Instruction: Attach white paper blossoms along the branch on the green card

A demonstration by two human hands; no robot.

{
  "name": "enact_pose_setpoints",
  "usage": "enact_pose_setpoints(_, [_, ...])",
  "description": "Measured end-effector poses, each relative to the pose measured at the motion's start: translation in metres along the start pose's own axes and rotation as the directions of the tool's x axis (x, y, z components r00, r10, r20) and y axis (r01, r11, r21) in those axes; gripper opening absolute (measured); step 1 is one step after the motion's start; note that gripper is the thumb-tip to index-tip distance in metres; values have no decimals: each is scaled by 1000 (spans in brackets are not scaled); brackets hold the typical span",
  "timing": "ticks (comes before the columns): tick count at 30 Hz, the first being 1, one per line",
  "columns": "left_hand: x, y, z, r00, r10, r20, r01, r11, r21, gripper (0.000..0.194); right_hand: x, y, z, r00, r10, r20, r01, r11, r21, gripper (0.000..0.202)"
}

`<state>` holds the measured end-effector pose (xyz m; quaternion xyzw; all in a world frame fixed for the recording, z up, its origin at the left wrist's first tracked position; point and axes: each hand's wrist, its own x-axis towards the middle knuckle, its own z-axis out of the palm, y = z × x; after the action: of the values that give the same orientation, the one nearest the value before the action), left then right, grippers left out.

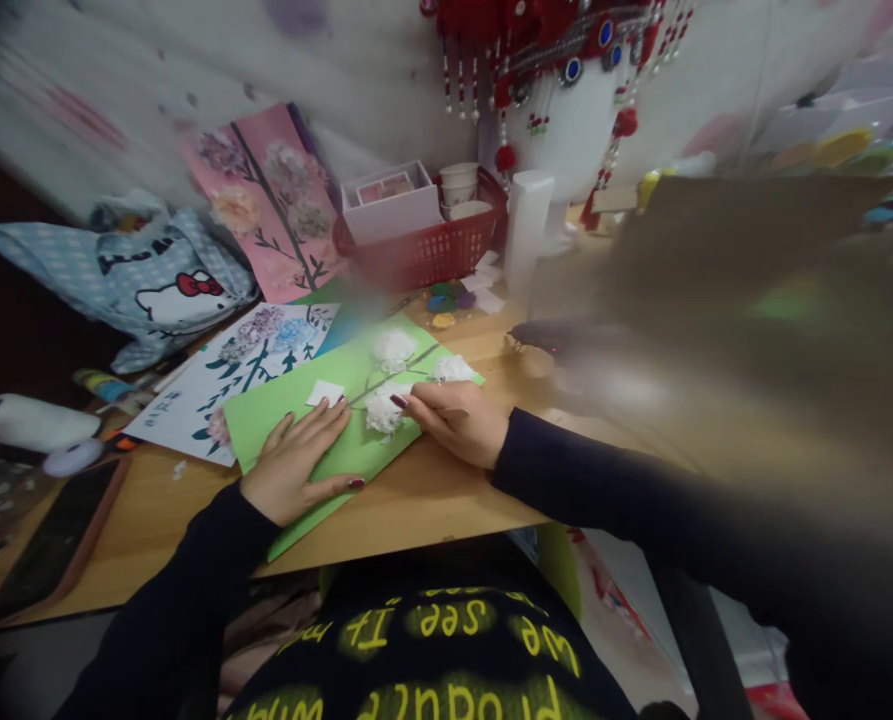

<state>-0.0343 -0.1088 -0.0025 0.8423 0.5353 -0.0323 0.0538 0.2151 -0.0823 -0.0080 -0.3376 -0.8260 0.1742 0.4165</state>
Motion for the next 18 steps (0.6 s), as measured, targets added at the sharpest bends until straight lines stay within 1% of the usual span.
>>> enact_pose_setpoints(3, [0, 3, -4, 999, -22, 35, 22, 1000, 1, 77, -1, -1, -3, 990, 117, -82, -102, 981, 162, 45])
enact_pose_setpoints(6, [0, 4, -4, 999, -26, 38, 27, 999, -34, 78, -4, -3, -6, 958, 221, -183, -164, 945, 284, 48])
enact_pose_setpoints(8, [-1, -1, -4, 1000, -5, 7, 5, 995, -95, 77, -5, -4, -8, 931, 279, -237, -190, 921, 340, 50])
enact_pose_setpoints(10, [-2, -10, -6, 997, 25, -67, -38, 979, -201, 66, -6, -3, -10, 917, 309, -253, -208, 910, 359, 51])
enact_pose_setpoints(11, [-1, -16, -8, 992, 17, -124, -50, 964, -262, 57, -6, -3, -11, 917, 308, -253, -209, 912, 354, 51])
enact_pose_setpoints(12, [0, -23, -11, 982, -15, -188, -47, 946, -321, 47, -6, -3, -12, 923, 296, -247, -204, 918, 341, 50])
enact_pose_setpoints(14, [6, -35, -19, 944, -144, -298, 13, 917, -400, 34, -5, -3, -12, 941, 257, -219, -186, 936, 301, 43])
enact_pose_setpoints(15, [11, -40, -22, 920, -209, -332, 57, 909, -414, 31, -5, -3, -12, 952, 235, -194, -175, 943, 282, 38])
enact_pose_setpoints(16, [16, -44, -25, 904, -250, -347, 93, 907, -411, 29, -5, -3, -12, 963, 209, -170, -160, 951, 264, 32])
enact_pose_setpoints(17, [22, -47, -27, 900, -262, -348, 112, 912, -395, 29, -5, -3, -11, 973, 178, -147, -140, 960, 241, 27])
enact_pose_setpoints(18, [28, -48, -28, 909, -244, -338, 108, 922, -373, 29, -5, -3, -10, 982, 143, -127, -114, 970, 213, 24])
